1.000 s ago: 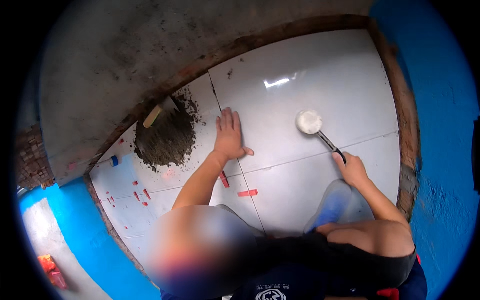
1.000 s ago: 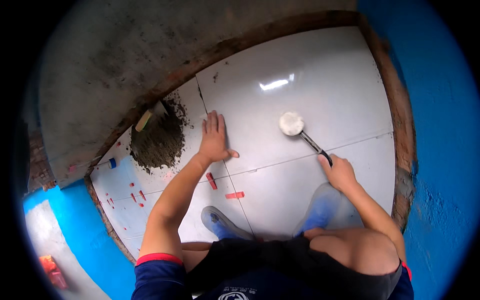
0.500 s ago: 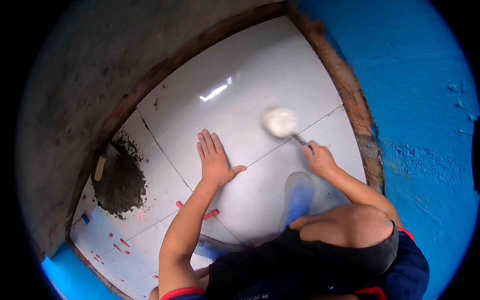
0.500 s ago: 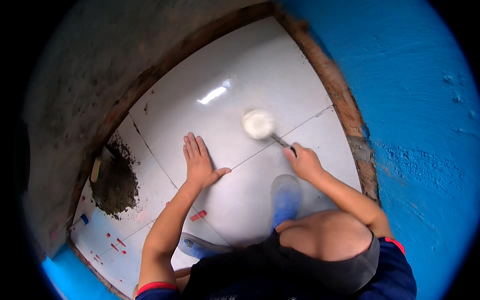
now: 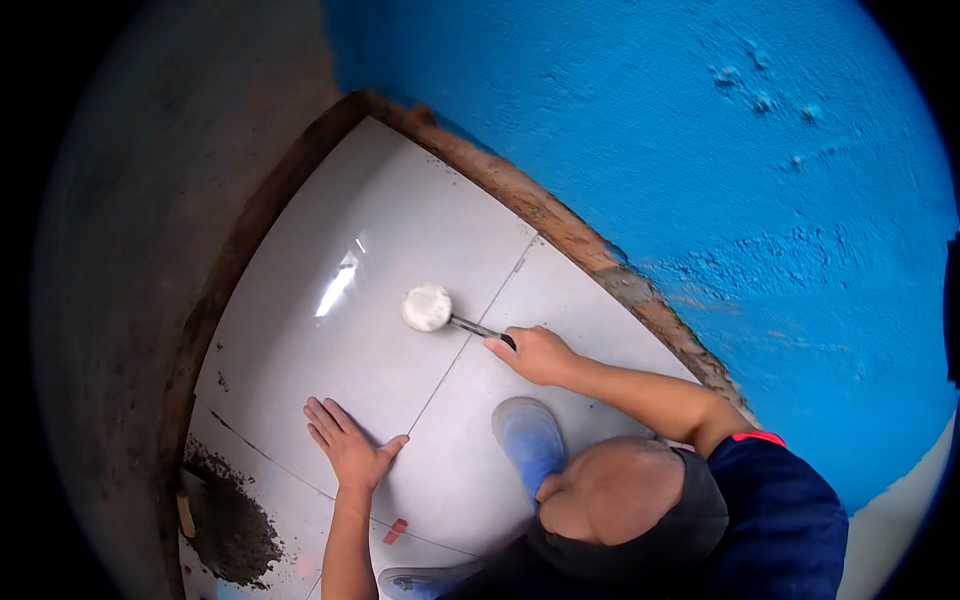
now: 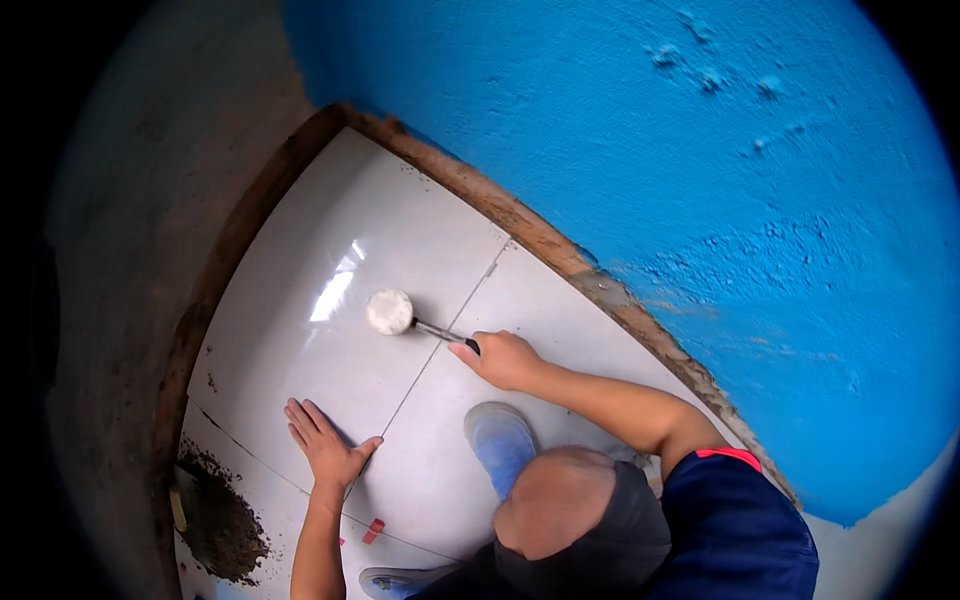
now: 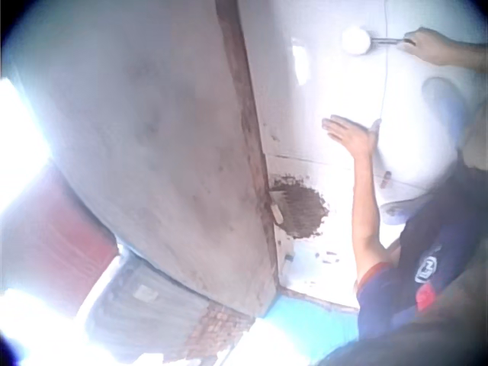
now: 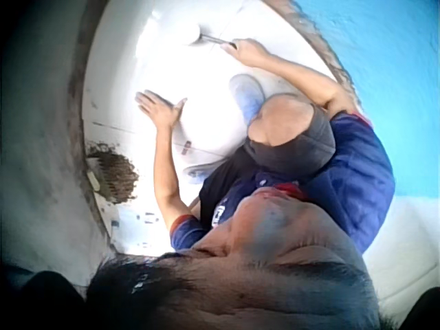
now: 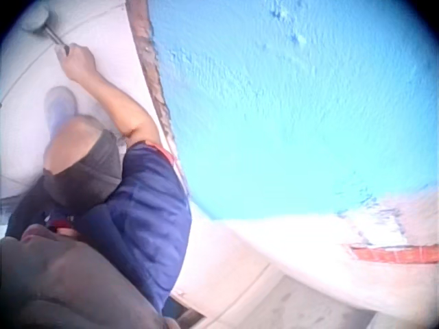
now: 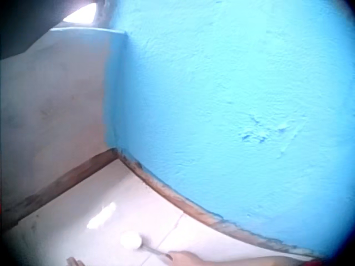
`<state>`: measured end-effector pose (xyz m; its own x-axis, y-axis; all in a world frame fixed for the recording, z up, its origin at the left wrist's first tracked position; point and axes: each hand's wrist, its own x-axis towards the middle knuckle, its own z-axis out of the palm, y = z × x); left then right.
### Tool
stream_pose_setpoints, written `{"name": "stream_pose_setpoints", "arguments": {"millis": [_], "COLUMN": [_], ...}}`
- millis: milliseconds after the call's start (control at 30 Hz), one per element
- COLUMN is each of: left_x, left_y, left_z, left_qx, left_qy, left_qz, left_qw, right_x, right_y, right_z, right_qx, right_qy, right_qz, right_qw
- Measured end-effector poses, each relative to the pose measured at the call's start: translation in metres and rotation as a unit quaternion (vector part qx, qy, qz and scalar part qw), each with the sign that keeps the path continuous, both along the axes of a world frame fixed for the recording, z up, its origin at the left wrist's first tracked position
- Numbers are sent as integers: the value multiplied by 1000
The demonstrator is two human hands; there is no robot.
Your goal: The person scoops mortar from a bucket onto a tile using a trowel, spreads the mortar, places the tile onto the floor, and taps it with a rubber mallet.
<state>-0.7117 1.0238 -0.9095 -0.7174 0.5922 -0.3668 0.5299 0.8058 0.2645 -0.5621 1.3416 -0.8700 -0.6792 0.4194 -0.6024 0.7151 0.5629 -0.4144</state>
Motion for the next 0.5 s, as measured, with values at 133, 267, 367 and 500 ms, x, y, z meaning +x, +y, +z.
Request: {"name": "stream_pose_setpoints", "arguments": {"millis": [133, 267, 367, 500], "left_x": [0, -14, -32, -56], "left_y": [11, -15, -21, -21], "left_z": [-2, -12, -51, -56], "left_qx": [-6, -23, -2, 15], "left_qy": [-27, -30, 30, 80], "left_qz": [9, 78, 208, 372], "left_qw": [1000, 996, 978, 925], "right_x": [9, -33, -55, -112], "right_y": [16, 19, 27, 10], "right_z": [-24, 5, 17, 109], "right_qx": [-53, -134, -112, -184], "right_qy": [1, -26, 277, 367], "right_qz": [-3, -25, 9, -147], "right_qw": [999, 990, 954, 900]}}
